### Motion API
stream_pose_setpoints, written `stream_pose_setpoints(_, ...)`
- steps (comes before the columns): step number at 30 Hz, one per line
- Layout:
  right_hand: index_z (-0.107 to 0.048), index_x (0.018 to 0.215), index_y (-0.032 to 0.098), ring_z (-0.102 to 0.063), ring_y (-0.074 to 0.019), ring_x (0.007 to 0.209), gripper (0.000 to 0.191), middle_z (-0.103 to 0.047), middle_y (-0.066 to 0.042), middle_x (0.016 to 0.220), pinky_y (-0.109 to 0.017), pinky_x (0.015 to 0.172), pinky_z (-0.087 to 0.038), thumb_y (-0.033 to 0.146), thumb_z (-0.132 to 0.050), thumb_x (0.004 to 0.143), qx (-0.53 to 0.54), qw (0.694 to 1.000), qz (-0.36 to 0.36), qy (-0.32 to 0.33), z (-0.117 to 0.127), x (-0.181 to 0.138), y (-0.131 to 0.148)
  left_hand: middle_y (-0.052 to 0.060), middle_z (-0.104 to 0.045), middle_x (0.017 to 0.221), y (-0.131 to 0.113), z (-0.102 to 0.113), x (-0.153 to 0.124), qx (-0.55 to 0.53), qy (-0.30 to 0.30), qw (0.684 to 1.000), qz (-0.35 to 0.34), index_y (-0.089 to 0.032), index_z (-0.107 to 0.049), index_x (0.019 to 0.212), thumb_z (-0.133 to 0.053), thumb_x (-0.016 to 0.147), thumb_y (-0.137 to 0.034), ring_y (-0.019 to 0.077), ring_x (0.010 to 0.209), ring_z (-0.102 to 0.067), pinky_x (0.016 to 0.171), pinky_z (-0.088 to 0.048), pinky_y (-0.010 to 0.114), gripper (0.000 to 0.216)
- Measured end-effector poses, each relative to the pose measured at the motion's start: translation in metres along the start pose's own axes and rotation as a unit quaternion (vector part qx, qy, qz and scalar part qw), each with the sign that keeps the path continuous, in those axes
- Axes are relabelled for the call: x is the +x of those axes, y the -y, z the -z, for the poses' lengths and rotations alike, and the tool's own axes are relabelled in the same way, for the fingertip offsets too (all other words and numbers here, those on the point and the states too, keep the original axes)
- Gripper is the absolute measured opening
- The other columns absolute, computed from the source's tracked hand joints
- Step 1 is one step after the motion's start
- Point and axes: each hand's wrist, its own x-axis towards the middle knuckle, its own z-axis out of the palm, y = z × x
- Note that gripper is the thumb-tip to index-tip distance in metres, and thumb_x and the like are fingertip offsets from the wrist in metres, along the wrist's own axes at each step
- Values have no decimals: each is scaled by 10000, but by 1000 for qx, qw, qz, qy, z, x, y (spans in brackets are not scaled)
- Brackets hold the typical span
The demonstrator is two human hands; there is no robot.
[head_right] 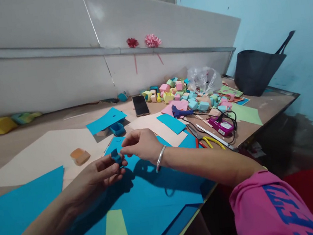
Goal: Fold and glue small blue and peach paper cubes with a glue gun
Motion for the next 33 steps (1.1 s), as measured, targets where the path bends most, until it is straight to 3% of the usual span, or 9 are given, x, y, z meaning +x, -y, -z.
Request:
stream_pose_setpoints(4,-650,752,170,-603,-113,610,228,-655,16,690,-271,620,-506,283,-793,615,-8,1000,6,0,6,-13,-5,73,-687,917,3,-1,0,0,10,1000,-14,-145,-704,928,-805,706,-179,140,750,-649,703,-553,245,246)
stream_pose_setpoints(9,-676,850,160,-612,-145,691,285,-668,-17,743,-281,643,-487,368,-771,681,-141,988,56,12,4,-24,-6,38,-671,787,12,-3,0,45,37,996,-64,-141,-696,867,-812,697,-227,138,714,-647,707,-538,263,223)
stream_pose_setpoints(13,-662,798,159,-610,-155,652,298,-664,-30,725,-285,608,-482,444,-726,739,-152,986,59,25,-2,-26,-3,58,-681,780,14,-3,-2,68,37,994,-80,-126,-701,884,-811,691,-225,143,714,-645,699,-531,268,244)
stream_pose_setpoints(18,-672,781,178,-626,-167,688,243,-683,-34,755,-293,645,-495,414,-722,751,-152,986,64,29,-2,-25,-5,57,-674,812,13,-3,-4,44,29,995,-83,-134,-698,861,-820,678,-220,145,718,-648,714,-535,288,236)
stream_pose_setpoints(25,-670,801,177,-534,-118,586,166,-619,16,662,-268,570,-426,303,-725,708,-65,998,-5,16,3,-30,-3,56,-691,834,17,-2,0,-50,27,996,-73,-130,-688,859,-862,628,-226,146,723,-669,760,-540,302,305)
stream_pose_setpoints(30,-624,853,178,-469,-90,518,228,-537,63,594,-242,499,-343,215,-726,652,14,994,-103,17,6,-41,-4,79,-697,907,20,-2,2,-48,14,994,-93,-122,-694,924,-845,665,-255,154,771,-675,765,-549,281,328)
stream_pose_setpoints(33,-590,855,184,-481,-80,507,256,-546,73,589,-228,498,-343,214,-741,650,51,989,-134,20,7,-47,-5,34,-685,819,20,-3,2,-46,5,994,-100,-151,-627,919,-842,671,-254,154,739,-680,733,-561,292,344)
